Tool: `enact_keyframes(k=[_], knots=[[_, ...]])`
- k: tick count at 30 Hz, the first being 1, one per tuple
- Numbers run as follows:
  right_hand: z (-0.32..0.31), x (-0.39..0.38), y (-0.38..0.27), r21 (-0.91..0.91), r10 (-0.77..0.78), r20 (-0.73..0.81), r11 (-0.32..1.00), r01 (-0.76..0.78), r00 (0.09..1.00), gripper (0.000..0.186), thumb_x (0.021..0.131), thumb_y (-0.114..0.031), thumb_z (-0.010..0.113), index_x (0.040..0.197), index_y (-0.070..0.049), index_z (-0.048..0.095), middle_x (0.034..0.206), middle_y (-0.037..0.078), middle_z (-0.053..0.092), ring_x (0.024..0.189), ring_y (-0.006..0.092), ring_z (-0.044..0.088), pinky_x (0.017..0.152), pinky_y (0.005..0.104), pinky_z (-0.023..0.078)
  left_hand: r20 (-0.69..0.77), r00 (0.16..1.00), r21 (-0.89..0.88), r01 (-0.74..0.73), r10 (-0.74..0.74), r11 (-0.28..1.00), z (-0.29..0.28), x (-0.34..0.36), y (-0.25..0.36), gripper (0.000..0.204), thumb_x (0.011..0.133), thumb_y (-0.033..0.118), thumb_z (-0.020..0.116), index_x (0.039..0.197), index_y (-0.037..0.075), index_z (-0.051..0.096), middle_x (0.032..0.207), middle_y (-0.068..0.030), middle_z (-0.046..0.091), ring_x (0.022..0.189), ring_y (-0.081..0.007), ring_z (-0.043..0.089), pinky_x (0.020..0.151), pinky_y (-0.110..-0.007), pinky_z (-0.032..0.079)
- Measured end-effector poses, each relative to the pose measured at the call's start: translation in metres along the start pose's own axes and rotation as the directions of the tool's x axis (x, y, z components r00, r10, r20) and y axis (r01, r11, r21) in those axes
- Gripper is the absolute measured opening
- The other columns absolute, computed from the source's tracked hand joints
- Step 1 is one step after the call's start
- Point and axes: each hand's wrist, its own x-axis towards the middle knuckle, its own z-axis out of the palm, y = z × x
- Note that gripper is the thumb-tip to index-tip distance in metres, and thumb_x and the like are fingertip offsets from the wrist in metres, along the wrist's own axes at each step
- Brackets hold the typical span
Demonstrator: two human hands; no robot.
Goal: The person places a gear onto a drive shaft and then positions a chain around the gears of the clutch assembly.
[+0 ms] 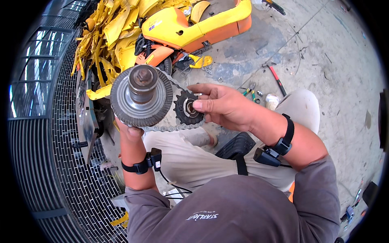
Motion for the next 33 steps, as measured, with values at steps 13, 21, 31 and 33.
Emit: enact_keyframes(k=[13,21,31,33], knots=[[0.002,0.005,0.009,-0.337,0.235,0.045,0.919,-0.207,0.971,0.082,0.081,-0.010,0.084,0.144,-0.001,0.032,0.118,0.012,0.064,0.098,0.0168,0.067,0.069,0.0286,0.057,0.202,0.974,0.027,0.097,-0.100,0.995,0.035,0.021,0.005,0.115,0.072,0.078,0.071,0.141,-0.010,0.043,0.133,-0.0181,0.060,0.121,-0.0259,0.061,0.105,-0.040,0.046],[0.013,0.008,0.007,-0.256,0.168,0.136,0.958,-0.130,0.976,0.064,0.081,-0.013,0.084,0.133,-0.002,0.048,0.107,0.005,0.067,0.090,0.0121,0.065,0.061,0.0251,0.053,0.269,0.956,-0.056,0.137,-0.117,0.989,0.049,0.032,0.002,0.108,0.076,0.072,0.071,0.145,-0.005,0.040,0.138,-0.0176,0.056,0.123,-0.0278,0.060,0.106,-0.041,0.048],[-0.011,0.004,0.016,-0.030,0.204,0.044,0.979,-0.203,0.978,0.043,0.087,-0.018,0.080,0.121,-0.003,0.058,0.109,0.005,0.069,0.095,0.0135,0.066,0.079,0.0324,0.054,0.227,0.961,-0.188,0.200,-0.156,0.962,0.039,0.028,-0.028,0.106,0.080,0.068,0.071,0.151,-0.001,0.034,0.144,-0.0185,0.051,0.127,-0.0295,0.058,0.106,-0.043,0.049],[-0.005,-0.001,0.013,0.013,0.213,0.034,0.977,-0.214,0.976,0.047,0.088,-0.019,0.079,0.125,-0.002,0.055,0.112,0.006,0.068,0.096,0.0140,0.065,0.081,0.0305,0.052,0.161,0.961,-0.227,0.257,-0.224,0.939,0.036,0.022,-0.038,0.113,0.075,0.075,0.071,0.148,-0.004,0.036,0.140,-0.0173,0.054,0.126,-0.0263,0.057,0.107,-0.040,0.046]])
